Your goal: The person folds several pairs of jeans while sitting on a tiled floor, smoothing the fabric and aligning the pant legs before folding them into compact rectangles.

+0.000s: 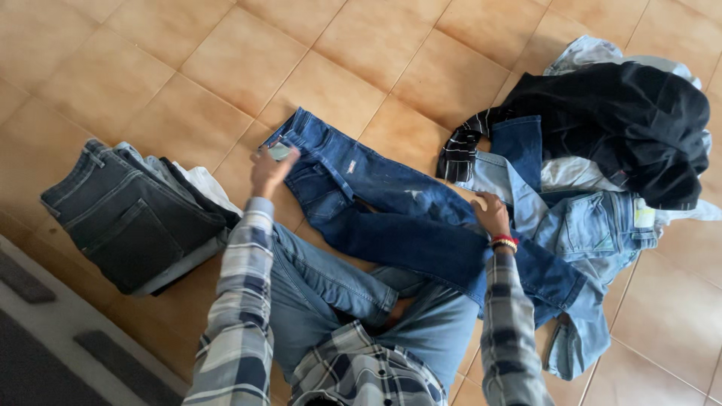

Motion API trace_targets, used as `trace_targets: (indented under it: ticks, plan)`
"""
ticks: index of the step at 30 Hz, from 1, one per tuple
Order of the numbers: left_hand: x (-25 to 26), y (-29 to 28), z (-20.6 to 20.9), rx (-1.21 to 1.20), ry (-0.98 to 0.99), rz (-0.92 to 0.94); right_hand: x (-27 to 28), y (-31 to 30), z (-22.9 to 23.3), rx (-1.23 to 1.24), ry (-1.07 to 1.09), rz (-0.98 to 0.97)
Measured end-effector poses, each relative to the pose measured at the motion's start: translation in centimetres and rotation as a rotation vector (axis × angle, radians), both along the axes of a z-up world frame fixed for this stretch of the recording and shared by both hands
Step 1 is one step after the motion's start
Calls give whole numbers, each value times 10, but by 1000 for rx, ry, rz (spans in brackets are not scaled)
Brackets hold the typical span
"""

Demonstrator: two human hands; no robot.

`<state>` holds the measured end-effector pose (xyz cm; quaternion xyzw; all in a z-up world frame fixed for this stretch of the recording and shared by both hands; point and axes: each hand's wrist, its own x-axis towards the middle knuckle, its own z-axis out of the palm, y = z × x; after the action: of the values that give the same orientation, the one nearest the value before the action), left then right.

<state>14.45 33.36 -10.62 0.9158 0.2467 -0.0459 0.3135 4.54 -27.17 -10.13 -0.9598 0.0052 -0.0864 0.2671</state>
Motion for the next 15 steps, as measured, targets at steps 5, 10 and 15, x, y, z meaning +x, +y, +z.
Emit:
trace_targets:
  ticks: [5, 10, 15]
  plan:
    - [-16, -51, 33, 180, -112, -126, 19, 2, -7, -10, 448, 9]
    - [8, -72, 30, 881, -598, -869, 27, -2, -9, -159, 514, 103]
    - [43, -76, -31, 754, -397, -1140, 38, -9, -11, -96, 299, 80]
